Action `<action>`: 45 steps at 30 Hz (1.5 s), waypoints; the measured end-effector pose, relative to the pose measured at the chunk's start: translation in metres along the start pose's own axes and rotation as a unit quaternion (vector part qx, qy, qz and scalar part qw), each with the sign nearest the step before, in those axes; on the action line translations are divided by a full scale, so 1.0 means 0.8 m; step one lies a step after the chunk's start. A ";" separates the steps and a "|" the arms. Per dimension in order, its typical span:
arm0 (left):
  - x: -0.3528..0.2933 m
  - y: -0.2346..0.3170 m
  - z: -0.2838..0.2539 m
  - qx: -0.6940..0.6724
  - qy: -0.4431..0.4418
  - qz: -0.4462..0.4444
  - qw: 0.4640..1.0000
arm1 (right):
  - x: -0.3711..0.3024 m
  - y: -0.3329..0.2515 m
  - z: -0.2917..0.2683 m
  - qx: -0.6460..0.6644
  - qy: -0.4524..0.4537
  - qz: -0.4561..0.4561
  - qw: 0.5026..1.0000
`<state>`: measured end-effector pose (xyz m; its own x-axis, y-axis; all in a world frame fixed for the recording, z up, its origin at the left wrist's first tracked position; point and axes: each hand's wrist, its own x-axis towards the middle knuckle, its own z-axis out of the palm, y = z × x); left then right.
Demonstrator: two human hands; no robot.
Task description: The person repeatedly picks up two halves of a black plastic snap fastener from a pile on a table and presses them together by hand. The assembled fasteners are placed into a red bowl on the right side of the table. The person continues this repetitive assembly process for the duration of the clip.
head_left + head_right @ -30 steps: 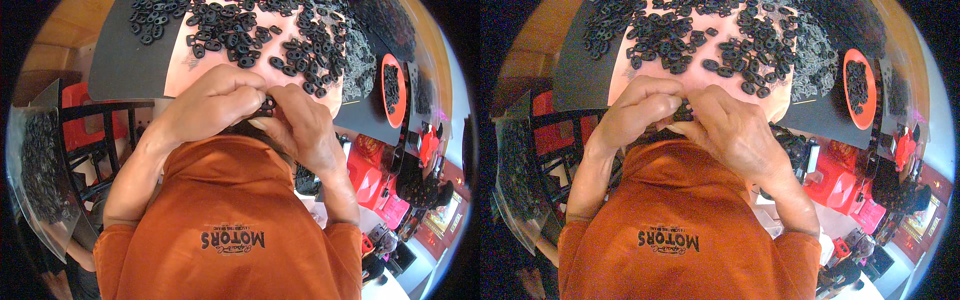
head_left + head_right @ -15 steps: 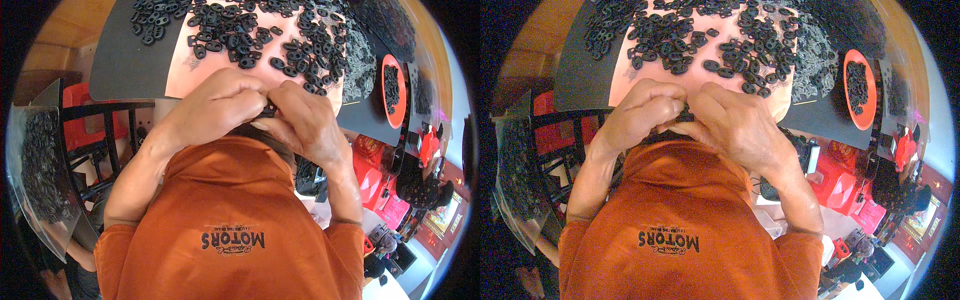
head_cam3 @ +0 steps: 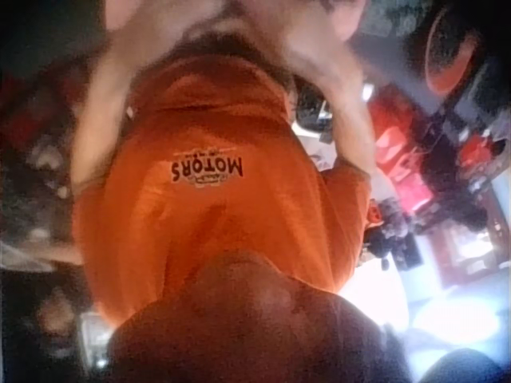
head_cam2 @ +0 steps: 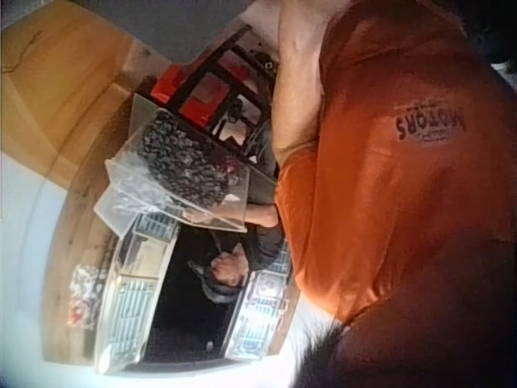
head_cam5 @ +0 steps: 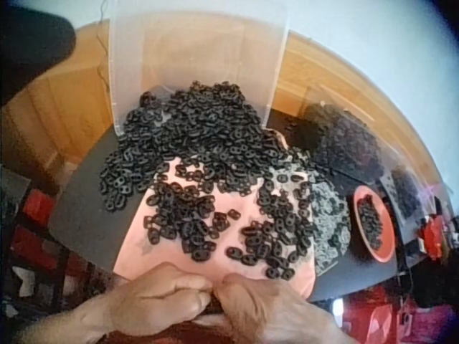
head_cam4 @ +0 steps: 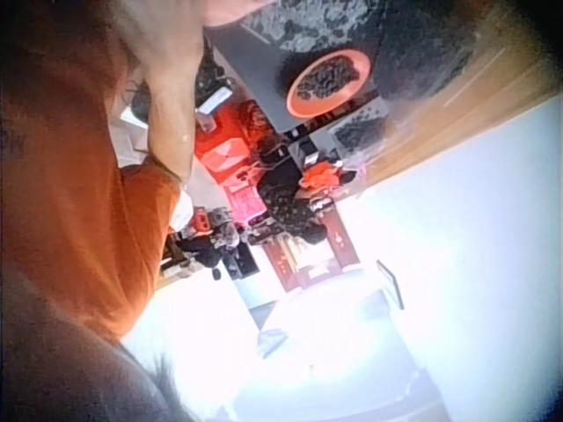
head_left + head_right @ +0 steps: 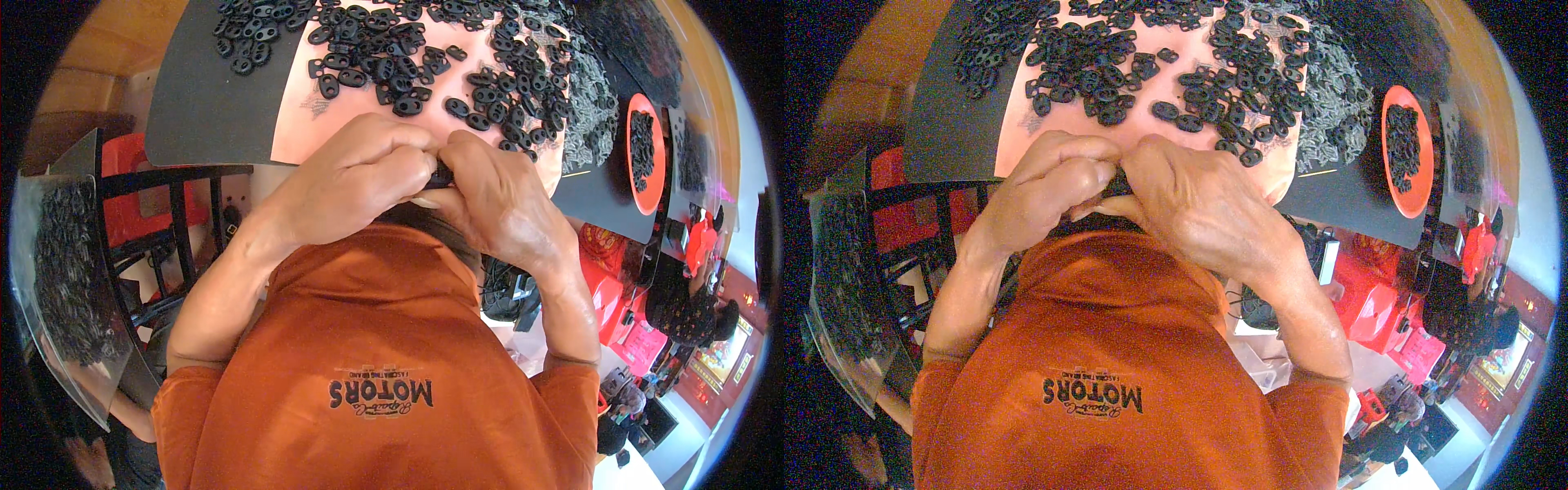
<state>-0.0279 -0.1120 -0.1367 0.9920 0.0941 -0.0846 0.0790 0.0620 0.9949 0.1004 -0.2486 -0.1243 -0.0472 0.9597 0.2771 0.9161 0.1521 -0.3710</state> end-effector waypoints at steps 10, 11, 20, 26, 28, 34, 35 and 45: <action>-0.002 0.001 0.000 -0.045 0.018 -0.003 0.999 | 0.001 -0.003 -0.005 0.025 -0.043 0.029 0.998; -0.002 0.002 0.000 -0.070 0.015 -0.019 0.997 | 0.002 -0.004 -0.007 0.037 -0.040 0.024 0.998; -0.003 0.004 -0.003 -0.102 -0.004 -0.049 0.994 | 0.007 -0.002 -0.002 -0.013 -0.008 -0.011 1.000; 0.000 0.008 -0.001 -0.047 0.015 0.000 0.999 | 0.014 -0.004 -0.004 0.022 -0.013 0.011 1.000; 0.001 0.004 0.000 -0.035 0.025 0.023 0.999 | 0.014 -0.004 -0.007 0.037 -0.032 0.017 0.999; 0.003 0.002 -0.001 -0.001 0.033 0.027 0.999 | 0.014 -0.002 -0.007 0.059 -0.047 0.028 0.997; 0.003 0.003 0.000 -0.005 0.041 0.020 0.999 | 0.018 -0.001 -0.006 0.057 -0.045 0.024 0.997; -0.002 0.003 0.003 -0.042 0.039 0.037 0.998 | -0.006 0.008 -0.021 0.268 0.005 0.135 0.954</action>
<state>-0.0289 -0.1142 -0.1342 0.9839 0.1777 -0.0191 -0.0051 0.1351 0.9908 0.1128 -0.2562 -0.1133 0.1687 0.9790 0.1148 0.5596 0.0007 -0.8288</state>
